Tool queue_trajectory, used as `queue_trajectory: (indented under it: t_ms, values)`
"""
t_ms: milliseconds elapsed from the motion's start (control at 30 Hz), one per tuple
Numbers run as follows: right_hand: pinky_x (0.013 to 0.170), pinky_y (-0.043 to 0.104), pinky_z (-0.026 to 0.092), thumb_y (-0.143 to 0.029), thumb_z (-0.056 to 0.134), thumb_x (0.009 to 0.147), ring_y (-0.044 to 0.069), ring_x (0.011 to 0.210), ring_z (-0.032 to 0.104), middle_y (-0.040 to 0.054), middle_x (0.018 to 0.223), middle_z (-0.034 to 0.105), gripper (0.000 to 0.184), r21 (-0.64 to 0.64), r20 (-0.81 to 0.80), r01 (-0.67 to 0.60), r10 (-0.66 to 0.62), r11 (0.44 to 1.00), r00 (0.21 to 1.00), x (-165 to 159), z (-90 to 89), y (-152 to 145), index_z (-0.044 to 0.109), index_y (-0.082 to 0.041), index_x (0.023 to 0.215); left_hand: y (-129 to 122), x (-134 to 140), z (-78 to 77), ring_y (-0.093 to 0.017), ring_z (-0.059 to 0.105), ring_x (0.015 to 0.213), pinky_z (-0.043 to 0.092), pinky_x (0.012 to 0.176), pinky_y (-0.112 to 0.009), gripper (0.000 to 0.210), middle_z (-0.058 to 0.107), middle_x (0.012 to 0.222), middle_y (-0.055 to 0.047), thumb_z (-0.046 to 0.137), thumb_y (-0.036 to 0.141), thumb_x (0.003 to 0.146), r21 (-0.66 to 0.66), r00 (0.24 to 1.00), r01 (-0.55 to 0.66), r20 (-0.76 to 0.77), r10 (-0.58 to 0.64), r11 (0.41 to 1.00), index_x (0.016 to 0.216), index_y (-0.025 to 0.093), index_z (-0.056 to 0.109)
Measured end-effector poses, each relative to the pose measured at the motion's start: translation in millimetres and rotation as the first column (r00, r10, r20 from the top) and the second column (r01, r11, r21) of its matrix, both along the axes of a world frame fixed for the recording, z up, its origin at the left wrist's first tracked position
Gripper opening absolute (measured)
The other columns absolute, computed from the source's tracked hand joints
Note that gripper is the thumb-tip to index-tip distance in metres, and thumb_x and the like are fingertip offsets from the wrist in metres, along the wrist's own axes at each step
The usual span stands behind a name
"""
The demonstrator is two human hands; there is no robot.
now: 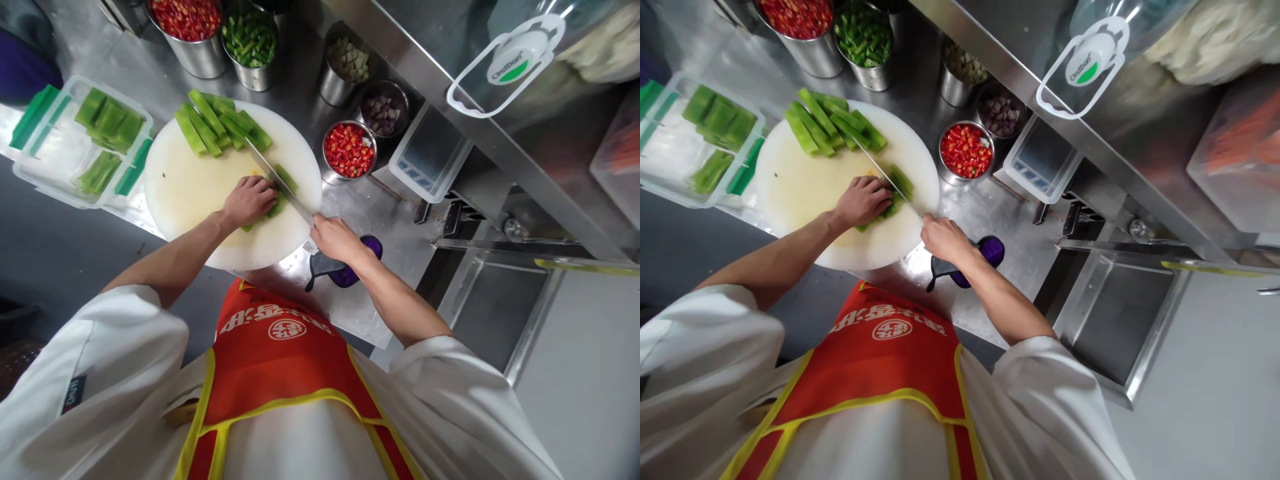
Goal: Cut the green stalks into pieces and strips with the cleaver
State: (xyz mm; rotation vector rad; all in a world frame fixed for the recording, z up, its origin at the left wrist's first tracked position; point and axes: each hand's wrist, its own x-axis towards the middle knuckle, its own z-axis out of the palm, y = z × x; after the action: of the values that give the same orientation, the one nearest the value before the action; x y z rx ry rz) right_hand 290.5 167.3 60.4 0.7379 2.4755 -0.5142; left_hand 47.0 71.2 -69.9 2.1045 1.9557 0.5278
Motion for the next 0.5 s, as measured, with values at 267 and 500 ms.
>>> queue_trajectory:
  t_ms: [267, 500]
  values:
    - [0.078, 0.033, 0.046, -0.024, 0.038, 0.103, 0.032, 0.099, 0.072, 0.0175, 0.101, 0.076, 0.027, 0.011, 0.003, -0.005, 0.005, 1.0, 1.0, 0.8, 2.3, -2.0, 0.059, -0.013, 0.115, -1.7, 0.3, -0.3, -0.033, 0.052, 0.117, 0.041, 0.097, -0.053, 0.033, 0.063, 0.123, -0.014, 0.047, 0.037, 0.099, 0.035, 1.0, 0.002, 0.013, -0.002, 0.999, 0.115, 0.024, 0.072]
    - [0.077, 0.032, 0.045, -0.025, 0.038, 0.103, 0.031, 0.098, 0.072, 0.0171, 0.1, 0.076, 0.026, 0.006, -0.031, -0.021, 0.021, 1.0, 0.999, 4.7, 8.2, 1.0, 0.06, -0.014, 0.111, -1.7, 1.0, -1.5, -0.032, 0.054, 0.115, 0.042, 0.096, -0.052, 0.032, 0.064, 0.121, -0.014, 0.047, 0.037, 0.099, 0.059, 1.0, -0.009, 0.028, 0.008, 0.998, 0.112, 0.023, 0.073]
